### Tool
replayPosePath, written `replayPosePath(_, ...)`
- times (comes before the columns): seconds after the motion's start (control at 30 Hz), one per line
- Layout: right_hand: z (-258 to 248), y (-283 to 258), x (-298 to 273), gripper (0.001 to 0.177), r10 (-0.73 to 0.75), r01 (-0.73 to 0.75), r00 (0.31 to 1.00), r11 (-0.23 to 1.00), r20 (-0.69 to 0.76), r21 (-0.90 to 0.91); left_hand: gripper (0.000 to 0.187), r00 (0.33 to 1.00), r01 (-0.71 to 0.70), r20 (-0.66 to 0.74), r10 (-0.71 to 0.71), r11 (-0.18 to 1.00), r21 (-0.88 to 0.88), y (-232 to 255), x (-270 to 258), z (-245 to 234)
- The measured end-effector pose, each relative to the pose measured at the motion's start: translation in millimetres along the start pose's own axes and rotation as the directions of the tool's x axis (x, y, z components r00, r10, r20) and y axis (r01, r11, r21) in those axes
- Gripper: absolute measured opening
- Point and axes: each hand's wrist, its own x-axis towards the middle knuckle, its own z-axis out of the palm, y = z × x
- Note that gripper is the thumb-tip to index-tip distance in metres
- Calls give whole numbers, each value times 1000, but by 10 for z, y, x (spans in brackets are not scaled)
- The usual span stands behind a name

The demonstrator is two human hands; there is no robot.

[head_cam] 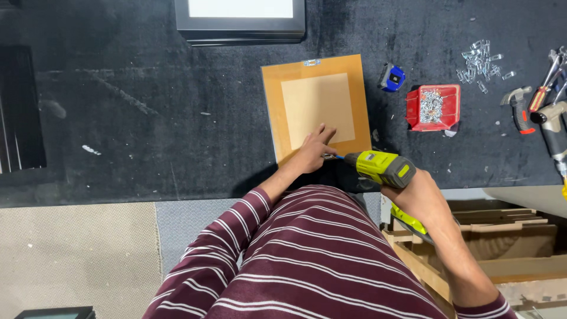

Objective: The person assembles multiple picture frames by inserting artwork and using a power drill to secure hanging hardware with screws.

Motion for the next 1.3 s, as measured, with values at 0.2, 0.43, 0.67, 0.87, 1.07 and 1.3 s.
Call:
replayPosePath(0.2,12,-54,4,49,23,-23,1000,999,-9,-29,62,1000,16,8,-16,1000,21,-12,27,54)
replayPosePath(0.43,31,-46,37,53,60,-60,998,996,3,-60,59,1000,21,19,-22,999,42,-17,20,57)
replayPosePath(0.67,4,-98,43,50,93,-92,996,994,14,-64,59,999,28,30,-28,999,25,79,-26,-37)
replayPosePath(0.87,2,-137,30,49,115,-114,993,991,10,-75,62,999,30,35,-31,999,13,76,-24,-41)
replayPosePath(1.07,-38,-206,1,48,126,-125,992,990,11,-72,63,999,41,32,-40,999,-9,106,-41,-67)
replayPosePath(1.3,-47,-214,21,47,110,-108,994,991,16,-73,61,998,49,35,-49,999,-11,71,-14,-25)
